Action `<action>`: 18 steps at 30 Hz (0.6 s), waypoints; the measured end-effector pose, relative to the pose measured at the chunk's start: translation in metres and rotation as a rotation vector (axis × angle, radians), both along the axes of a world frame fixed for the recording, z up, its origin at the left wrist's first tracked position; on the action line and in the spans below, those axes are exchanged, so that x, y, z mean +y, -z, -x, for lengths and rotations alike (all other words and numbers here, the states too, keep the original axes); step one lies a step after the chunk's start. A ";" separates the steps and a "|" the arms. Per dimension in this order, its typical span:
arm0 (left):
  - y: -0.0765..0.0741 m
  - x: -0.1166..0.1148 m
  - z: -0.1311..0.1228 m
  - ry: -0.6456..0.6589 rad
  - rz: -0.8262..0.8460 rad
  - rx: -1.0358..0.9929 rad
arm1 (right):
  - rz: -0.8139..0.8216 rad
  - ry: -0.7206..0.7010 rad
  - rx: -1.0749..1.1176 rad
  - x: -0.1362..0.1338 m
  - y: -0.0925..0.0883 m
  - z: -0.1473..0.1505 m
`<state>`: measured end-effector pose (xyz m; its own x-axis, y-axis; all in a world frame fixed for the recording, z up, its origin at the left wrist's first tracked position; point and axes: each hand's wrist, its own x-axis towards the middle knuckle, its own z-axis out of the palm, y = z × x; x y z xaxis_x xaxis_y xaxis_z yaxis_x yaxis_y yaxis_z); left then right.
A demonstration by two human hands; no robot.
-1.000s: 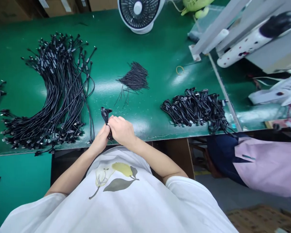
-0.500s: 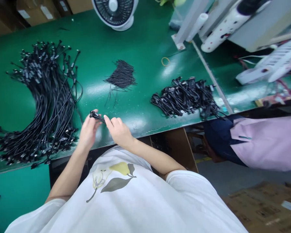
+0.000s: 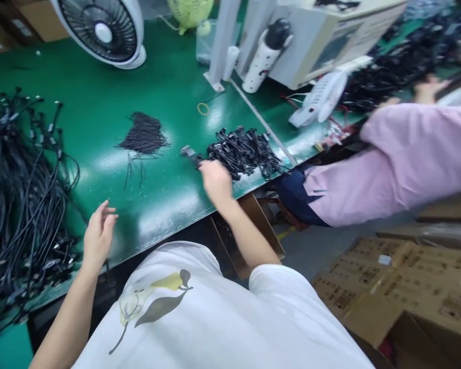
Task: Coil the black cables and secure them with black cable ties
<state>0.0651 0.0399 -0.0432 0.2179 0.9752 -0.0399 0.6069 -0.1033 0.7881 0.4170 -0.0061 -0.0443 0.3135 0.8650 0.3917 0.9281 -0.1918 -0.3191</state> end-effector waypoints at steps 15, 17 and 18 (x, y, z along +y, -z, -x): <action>-0.006 -0.013 0.101 -0.362 -0.339 0.540 | -0.024 -0.284 0.058 0.041 0.013 0.030; -0.013 0.011 0.134 -0.418 -0.339 0.620 | 0.104 -0.516 0.079 0.054 0.011 0.079; -0.015 0.023 0.150 -0.392 -0.292 0.653 | 0.148 -0.606 0.070 0.060 0.010 0.101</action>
<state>-0.0851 0.0625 -0.0281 -0.1205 0.9665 0.2266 0.9693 0.0653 0.2372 0.3164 0.0543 -0.0541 -0.2288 0.9406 0.2509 0.8639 0.3149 -0.3930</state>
